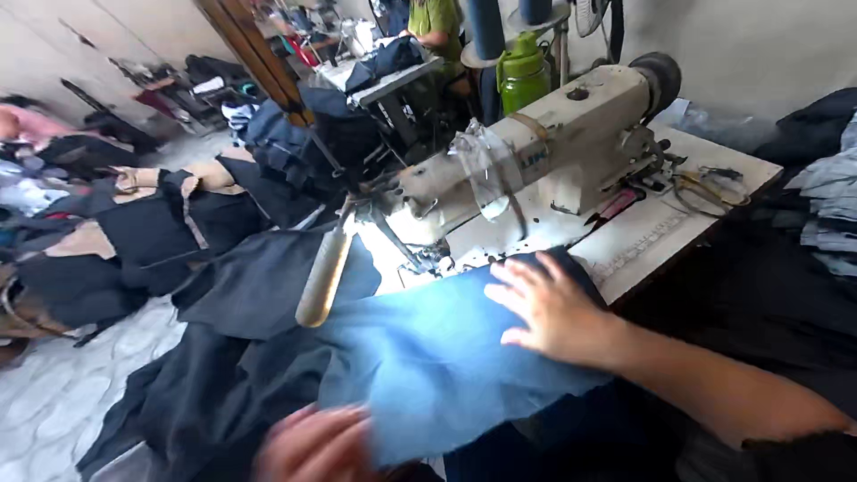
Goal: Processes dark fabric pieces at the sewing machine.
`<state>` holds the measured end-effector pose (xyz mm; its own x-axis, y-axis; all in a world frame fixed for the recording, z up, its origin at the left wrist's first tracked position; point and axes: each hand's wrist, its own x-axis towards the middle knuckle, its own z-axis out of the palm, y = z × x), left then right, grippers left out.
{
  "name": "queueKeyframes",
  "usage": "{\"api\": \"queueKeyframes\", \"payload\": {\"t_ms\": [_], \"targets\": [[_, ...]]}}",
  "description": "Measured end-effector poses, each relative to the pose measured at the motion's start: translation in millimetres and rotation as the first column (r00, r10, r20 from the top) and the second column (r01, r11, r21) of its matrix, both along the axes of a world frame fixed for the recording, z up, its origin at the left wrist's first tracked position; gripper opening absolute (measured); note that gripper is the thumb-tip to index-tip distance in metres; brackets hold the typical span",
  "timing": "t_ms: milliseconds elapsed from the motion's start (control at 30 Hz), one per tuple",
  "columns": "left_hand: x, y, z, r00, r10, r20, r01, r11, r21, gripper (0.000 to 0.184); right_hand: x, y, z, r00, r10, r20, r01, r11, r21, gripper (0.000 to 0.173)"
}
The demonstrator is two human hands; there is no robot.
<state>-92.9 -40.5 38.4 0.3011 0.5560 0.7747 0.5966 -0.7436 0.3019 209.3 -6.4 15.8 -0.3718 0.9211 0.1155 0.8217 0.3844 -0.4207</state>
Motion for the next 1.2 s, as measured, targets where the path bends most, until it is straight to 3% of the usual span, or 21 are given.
{"api": "queueKeyframes", "payload": {"t_ms": [67, 100, 167, 200, 267, 333, 400, 433, 500, 533, 567, 633, 700, 800, 933, 1067, 1200], "targets": [[62.8, 3.6, -43.6, 0.994, -0.035, -0.103, 0.016, 0.984, -0.179, 0.026, -17.0, -12.2, -37.2, 0.99, 0.123, -0.064, -0.131, 0.98, -0.147, 0.066], [77.2, 15.9, -68.3, 0.976, -0.037, -0.214, -0.018, 0.969, -0.247, 0.041, -18.0, -12.7, -52.2, 0.989, 0.132, -0.062, -0.14, 0.977, -0.163, 0.066], [71.7, 44.4, -105.3, 0.911, -0.021, -0.411, -0.171, 0.889, -0.425, 0.063, -3.8, -8.0, -64.5, 0.999, 0.04, -0.035, -0.045, 0.988, -0.147, 0.068], [61.4, 54.8, -110.8, 0.899, -0.012, -0.437, -0.227, 0.841, -0.491, 0.067, 10.5, -2.1, -61.0, 1.0, -0.015, 0.008, 0.017, 0.984, -0.175, 0.068], [45.0, 63.2, -112.2, 0.897, 0.009, -0.441, -0.271, 0.8, -0.535, 0.069, 50.1, 7.5, -56.6, 0.984, -0.163, 0.069, 0.172, 0.973, -0.156, 0.067], [41.7, 58.7, -107.8, 0.907, 0.044, -0.418, -0.274, 0.815, -0.51, 0.066, 97.7, 12.9, -58.1, 0.939, -0.342, 0.047, 0.339, 0.939, 0.058, 0.055], [52.0, 42.2, -96.1, 0.933, -0.004, -0.361, -0.183, 0.858, -0.481, 0.054, 151.8, 14.5, -45.4, 0.857, -0.513, -0.055, 0.507, 0.819, 0.268, 0.042], [63.8, 32.2, -88.0, 0.94, -0.08, -0.333, -0.086, 0.885, -0.457, 0.046, 180.0, 13.9, -32.3, 0.794, -0.6, -0.096, 0.599, 0.747, 0.288, 0.038], [95.6, 8.0, -71.4, 0.902, -0.334, -0.274, 0.164, 0.851, -0.499, 0.039, 231.6, 14.8, -14.1, 0.646, -0.748, -0.15, 0.757, 0.605, 0.246, 0.035], [112.8, -2.7, -66.4, 0.845, -0.455, -0.28, 0.245, 0.796, -0.553, 0.047, 254.2, 17.3, -14.7, 0.579, -0.804, -0.136, 0.812, 0.555, 0.18, 0.036], [129.9, -7.8, -65.0, 0.785, -0.536, -0.311, 0.269, 0.747, -0.608, 0.06, 274.2, 22.7, -18.7, 0.528, -0.844, -0.089, 0.848, 0.521, 0.094, 0.039], [160.0, 1.2, -72.2, 0.727, -0.552, -0.407, 0.181, 0.726, -0.663, 0.076, 302.1, 36.7, -27.1, 0.496, -0.868, 0.01, 0.868, 0.496, -0.032, 0.043], [177.5, 28.6, -80.6, 0.751, -0.465, -0.469, 0.068, 0.76, -0.646, 0.077, 310.9, 42.1, -25.4, 0.511, -0.856, 0.083, 0.86, 0.507, -0.06, 0.046], [188.2, 58.3, -57.8, 0.665, -0.48, -0.573, -0.143, 0.671, -0.728, 0.075, 307.3, 32.9, -23.9, 0.511, -0.856, 0.072, 0.859, 0.51, -0.038, 0.035], [212.5, 54.4, -47.5, 0.703, -0.49, -0.515, 0.012, 0.732, -0.681, 0.041, 311.1, 21.2, -30.3, 0.533, -0.846, -0.017, 0.845, 0.532, 0.048, 0.036], [262.4, 47.5, -39.7, 0.648, -0.571, -0.504, 0.07, 0.703, -0.708, 0.032, 299.0, 23.9, -33.1, 0.553, -0.833, 0.003, 0.832, 0.553, 0.039, 0.047], [297.5, 54.1, -45.8, 0.673, -0.59, -0.447, 0.113, 0.679, -0.725, 0.026, 291.3, 25.8, -20.3, 0.46, -0.877, 0.138, 0.888, 0.455, -0.068, 0.057]]}}
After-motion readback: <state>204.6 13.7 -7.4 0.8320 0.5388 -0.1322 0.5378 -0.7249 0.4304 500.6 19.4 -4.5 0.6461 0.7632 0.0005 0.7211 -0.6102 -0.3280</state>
